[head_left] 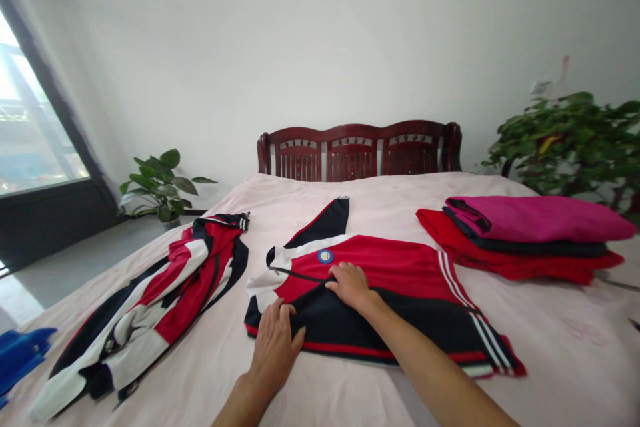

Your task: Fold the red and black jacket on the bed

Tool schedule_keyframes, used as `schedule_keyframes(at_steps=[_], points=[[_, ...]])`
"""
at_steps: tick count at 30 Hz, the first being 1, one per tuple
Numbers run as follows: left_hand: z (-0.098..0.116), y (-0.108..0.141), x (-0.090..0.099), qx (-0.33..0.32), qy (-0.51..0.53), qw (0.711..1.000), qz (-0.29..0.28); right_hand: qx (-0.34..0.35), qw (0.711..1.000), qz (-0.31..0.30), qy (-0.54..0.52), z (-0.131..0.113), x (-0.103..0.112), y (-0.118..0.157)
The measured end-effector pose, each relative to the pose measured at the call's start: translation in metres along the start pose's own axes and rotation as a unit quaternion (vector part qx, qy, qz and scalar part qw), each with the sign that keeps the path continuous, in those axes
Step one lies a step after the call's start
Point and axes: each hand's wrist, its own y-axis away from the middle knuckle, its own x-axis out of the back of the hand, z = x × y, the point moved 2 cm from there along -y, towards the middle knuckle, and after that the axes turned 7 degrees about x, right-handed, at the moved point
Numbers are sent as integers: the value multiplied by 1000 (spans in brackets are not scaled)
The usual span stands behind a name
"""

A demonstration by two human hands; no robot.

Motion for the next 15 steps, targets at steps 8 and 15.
schedule_keyframes(at_steps=[8,15], points=[[2,0,-7,-14,-31,999,42,-33,999,-8,2,0,-10,-15],[-3,0,-11,2,-76,997,11,-24,1000,-19,4,12,10,11]])
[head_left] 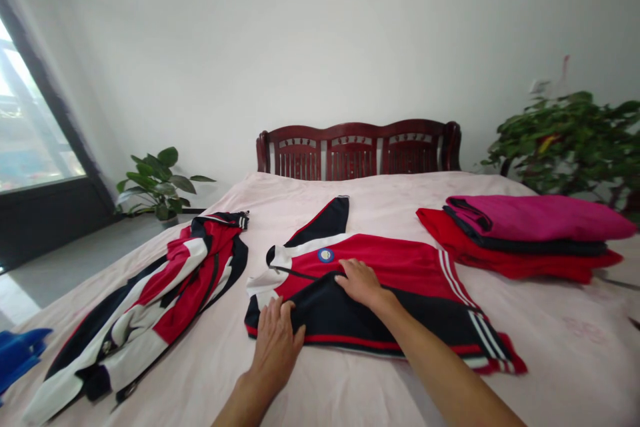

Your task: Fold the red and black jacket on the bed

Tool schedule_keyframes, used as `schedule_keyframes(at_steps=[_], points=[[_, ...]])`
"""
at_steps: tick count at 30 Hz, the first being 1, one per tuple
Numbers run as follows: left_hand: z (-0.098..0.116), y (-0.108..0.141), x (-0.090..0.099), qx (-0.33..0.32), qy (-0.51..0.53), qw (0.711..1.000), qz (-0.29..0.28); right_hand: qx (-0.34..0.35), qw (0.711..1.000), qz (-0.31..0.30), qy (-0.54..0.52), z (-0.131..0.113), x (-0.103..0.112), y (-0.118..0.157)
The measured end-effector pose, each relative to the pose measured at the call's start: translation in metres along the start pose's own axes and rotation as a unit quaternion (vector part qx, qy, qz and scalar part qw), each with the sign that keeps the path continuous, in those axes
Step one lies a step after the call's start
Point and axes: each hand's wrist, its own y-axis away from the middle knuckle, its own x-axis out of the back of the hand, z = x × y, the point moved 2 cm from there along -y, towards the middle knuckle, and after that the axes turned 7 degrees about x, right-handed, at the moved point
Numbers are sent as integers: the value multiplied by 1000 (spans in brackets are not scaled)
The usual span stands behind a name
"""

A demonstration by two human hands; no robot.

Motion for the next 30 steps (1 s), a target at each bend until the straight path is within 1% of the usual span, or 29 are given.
schedule_keyframes(at_steps=[3,5,7,9,11,13,15,17,19,22,25,27,30], points=[[-1,-1,-3,0,-24,999,-27,-6,1000,13,15,21,16,33],[0,-2,-3,-10,-45,998,-32,-30,998,25,54,42,21,62],[1,-3,-2,-15,-66,997,-31,-60,991,45,114,69,19,92],[2,-3,-2,-16,-79,996,-34,-89,978,77,171,100,12,121],[3,-3,-1,-14,-89,995,-39,-143,965,107,194,132,4,143],[5,-2,0,-13,-100,994,-42,-185,962,115,162,163,-4,157],[6,-2,2,-8,-111,993,-44,-176,973,113,100,187,-10,162],[7,-2,3,-3,-121,992,-48,-155,980,122,41,204,-13,163],[7,-2,3,1,-124,991,-55,-164,977,138,-9,217,-14,164],[4,-3,1,-5,-116,991,-73,-210,962,158,-67,227,-14,167],[2,-4,0,-2,-116,991,-74,-233,952,165,-106,230,-13,171],[1,-5,-1,3,-117,990,-78,-236,949,171,-118,229,-12,173],[1,-6,0,8,-113,989,-99,-230,948,179,-127,228,-10,173]])
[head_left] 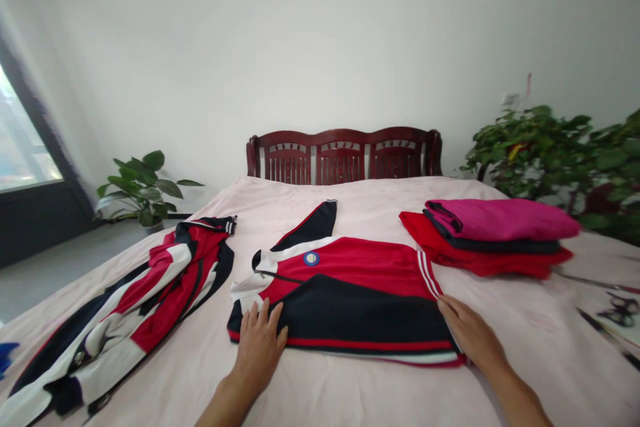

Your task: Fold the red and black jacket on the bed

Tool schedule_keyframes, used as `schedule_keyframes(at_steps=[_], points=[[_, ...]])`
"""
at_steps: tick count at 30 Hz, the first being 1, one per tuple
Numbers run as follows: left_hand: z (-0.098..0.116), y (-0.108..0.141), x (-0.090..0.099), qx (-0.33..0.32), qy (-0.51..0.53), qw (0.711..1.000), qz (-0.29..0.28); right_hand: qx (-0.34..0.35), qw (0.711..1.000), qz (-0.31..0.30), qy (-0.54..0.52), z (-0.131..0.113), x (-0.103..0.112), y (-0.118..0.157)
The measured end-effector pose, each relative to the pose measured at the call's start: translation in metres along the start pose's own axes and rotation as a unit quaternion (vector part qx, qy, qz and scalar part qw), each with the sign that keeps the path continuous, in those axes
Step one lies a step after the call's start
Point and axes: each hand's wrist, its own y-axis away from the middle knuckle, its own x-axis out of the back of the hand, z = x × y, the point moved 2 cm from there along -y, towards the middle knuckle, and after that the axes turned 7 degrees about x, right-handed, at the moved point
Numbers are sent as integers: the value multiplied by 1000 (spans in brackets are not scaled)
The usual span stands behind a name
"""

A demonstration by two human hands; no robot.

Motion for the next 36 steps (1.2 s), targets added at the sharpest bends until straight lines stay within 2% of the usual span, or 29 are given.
schedule_keyframes(at_steps=[7,9,13,15,18,20,23,25,30,36], points=[[8,2,18,29,8,998,-47,1,1000,8,15,0,5,2],[7,0,24,35,29,997,-60,18,998,37,47,-3,9,5],[6,-16,34,-3,102,992,-70,166,969,143,113,-29,16,11],[11,-30,37,-32,139,987,-70,240,948,155,138,-50,11,15],[32,-53,39,-81,185,977,-74,320,922,126,177,-78,-9,20],[50,-69,37,-96,207,970,-82,349,912,93,196,-90,-24,24],[73,-90,30,-48,221,968,-107,366,906,39,207,-95,-41,30],[82,-99,26,-3,194,973,-124,362,909,12,205,-93,-45,32],[80,-101,20,48,105,981,-154,330,926,-11,184,-96,-40,33],[62,-92,20,4,137,976,-171,312,938,-26,146,-107,-33,36]])
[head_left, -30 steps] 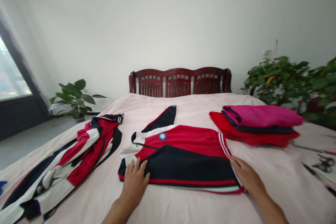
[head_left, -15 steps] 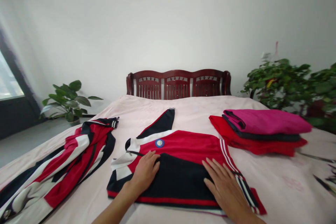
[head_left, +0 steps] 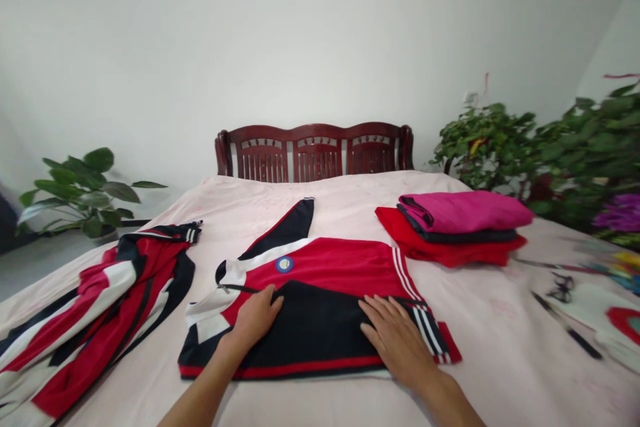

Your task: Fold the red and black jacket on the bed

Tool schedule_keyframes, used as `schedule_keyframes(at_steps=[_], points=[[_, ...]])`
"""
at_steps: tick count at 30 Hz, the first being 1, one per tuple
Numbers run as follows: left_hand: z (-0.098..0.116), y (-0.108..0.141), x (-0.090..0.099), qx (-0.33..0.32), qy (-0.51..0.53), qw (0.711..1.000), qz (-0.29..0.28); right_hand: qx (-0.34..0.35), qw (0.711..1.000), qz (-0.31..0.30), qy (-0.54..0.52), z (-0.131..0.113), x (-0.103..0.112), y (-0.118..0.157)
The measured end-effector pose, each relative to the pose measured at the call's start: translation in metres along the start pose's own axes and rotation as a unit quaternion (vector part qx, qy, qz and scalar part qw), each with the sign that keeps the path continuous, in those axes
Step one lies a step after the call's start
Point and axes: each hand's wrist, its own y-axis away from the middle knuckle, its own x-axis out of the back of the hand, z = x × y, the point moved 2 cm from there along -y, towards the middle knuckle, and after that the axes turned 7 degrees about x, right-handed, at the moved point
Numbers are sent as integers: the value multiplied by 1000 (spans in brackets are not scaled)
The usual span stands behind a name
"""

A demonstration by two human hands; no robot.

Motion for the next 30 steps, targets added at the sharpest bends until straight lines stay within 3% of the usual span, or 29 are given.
schedule_keyframes(at_steps=[5,10,14,17,19,21,25,27,30], points=[[-20,8,5,-41,79,996,-4,-1,999,36,-33,-2,4,5],[-30,27,-1,6,32,999,-2,-27,995,79,-61,1,9,9],[-26,36,-5,35,-41,998,25,-140,971,158,-110,23,25,14],[-17,42,1,18,-82,992,89,-269,934,185,-143,55,38,30],[-4,49,5,-14,-92,985,145,-350,900,179,-188,78,41,44],[16,60,5,-68,-65,982,165,-392,870,173,-243,99,38,57],[73,90,-17,-200,25,976,87,-384,854,135,-323,121,25,70],[101,103,-32,-243,40,967,59,-363,862,114,-335,120,23,68],[132,113,-51,-286,31,957,45,-345,858,138,-354,110,31,63]])
